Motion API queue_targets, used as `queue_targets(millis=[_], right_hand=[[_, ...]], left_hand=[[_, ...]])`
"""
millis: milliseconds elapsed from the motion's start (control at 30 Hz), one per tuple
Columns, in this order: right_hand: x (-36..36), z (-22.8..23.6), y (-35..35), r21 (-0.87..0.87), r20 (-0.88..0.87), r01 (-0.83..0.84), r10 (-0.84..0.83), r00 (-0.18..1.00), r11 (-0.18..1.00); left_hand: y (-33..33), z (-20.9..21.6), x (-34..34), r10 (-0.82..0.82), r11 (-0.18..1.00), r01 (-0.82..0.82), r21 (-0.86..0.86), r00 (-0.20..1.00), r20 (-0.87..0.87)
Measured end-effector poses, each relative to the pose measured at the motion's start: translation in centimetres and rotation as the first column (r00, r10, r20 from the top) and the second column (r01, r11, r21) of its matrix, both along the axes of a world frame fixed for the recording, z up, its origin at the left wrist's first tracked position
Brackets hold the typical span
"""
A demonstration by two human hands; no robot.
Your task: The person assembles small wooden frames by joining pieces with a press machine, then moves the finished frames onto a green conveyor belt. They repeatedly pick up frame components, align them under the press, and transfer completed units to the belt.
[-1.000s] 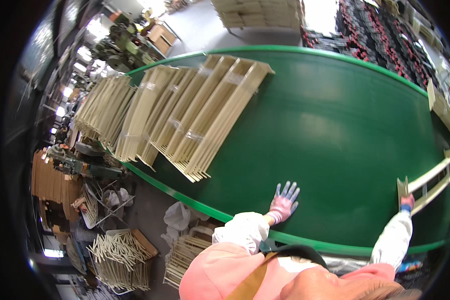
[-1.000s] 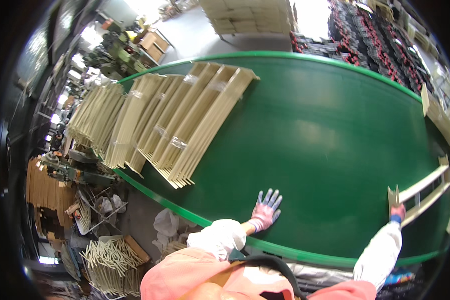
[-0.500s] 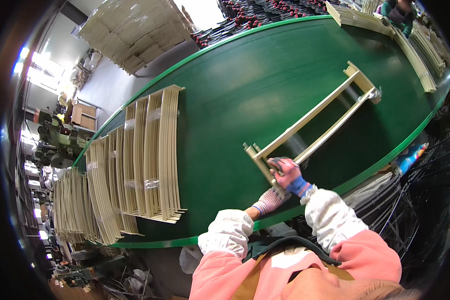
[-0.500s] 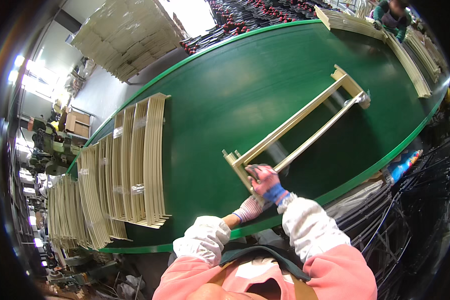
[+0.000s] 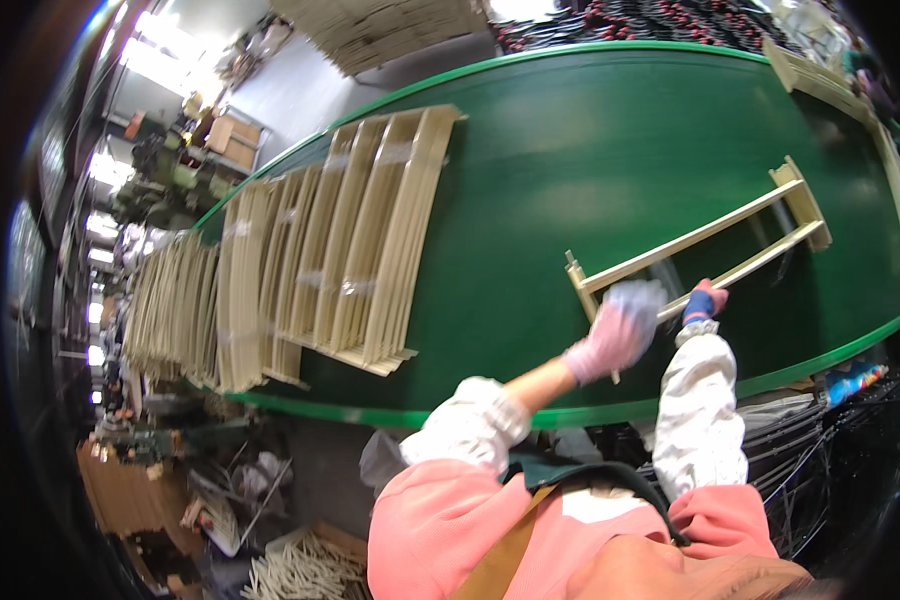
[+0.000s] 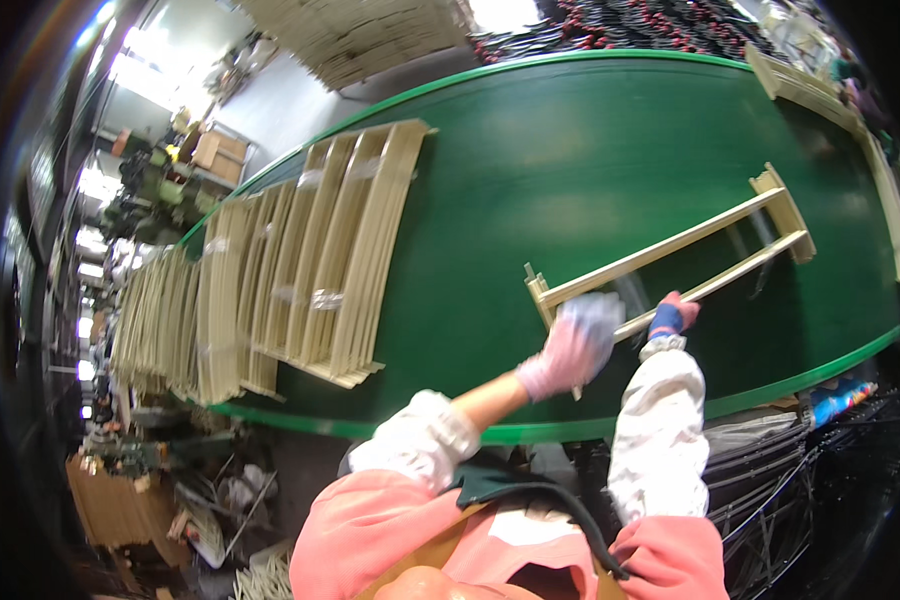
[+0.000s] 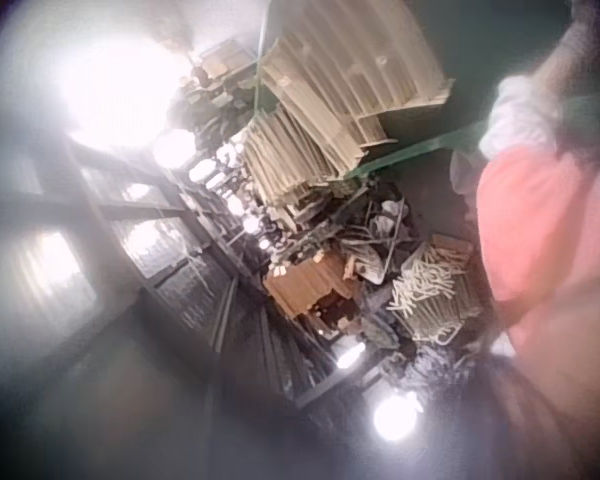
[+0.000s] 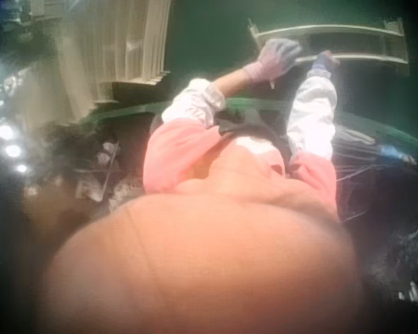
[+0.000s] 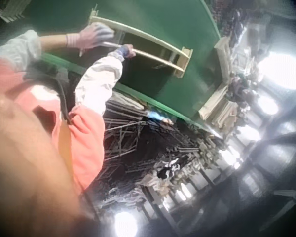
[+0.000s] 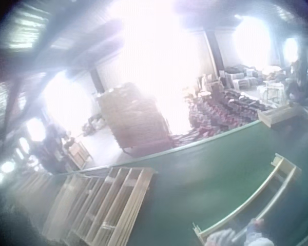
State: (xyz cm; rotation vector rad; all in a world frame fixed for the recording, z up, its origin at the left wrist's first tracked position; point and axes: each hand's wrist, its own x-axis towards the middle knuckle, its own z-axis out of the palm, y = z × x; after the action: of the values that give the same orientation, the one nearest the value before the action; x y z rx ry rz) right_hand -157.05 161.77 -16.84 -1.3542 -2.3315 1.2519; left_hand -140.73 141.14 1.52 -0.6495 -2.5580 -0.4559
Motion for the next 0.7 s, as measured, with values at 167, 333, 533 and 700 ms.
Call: queue_targets(millis=[167,333,533,700], right_hand=[[-0.9,-1.2,1.5,0.023,0.023,-0.07,0.069,0.997,0.997],[6.1,-5.5,1.9,-0.185,-0.327,-0.153,0.086,0.941,0.971],[15.5,-6.4,-4.6,-0.039,0.131,-0.034,0.039,0.991,0.999],[13.3,-1.1,-4.4,-0.519,-0.124,-0.162,0.114,0.986,0.84]], left_hand=[[-4.2,-1.7,-6.0,0.347,0.935,-0.288,-0.209,0.607,0.715],[-6.3,-2.5,2.0,0.188,0.98,-0.104,-0.167,0.748,0.636],[-6.6,-3.8,5.6,0.292,0.953,-0.267,-0.146,0.668,0.684],[-10.0,-4.0,2.5,0.229,0.973,-0.164,-0.161,0.753,0.617]])
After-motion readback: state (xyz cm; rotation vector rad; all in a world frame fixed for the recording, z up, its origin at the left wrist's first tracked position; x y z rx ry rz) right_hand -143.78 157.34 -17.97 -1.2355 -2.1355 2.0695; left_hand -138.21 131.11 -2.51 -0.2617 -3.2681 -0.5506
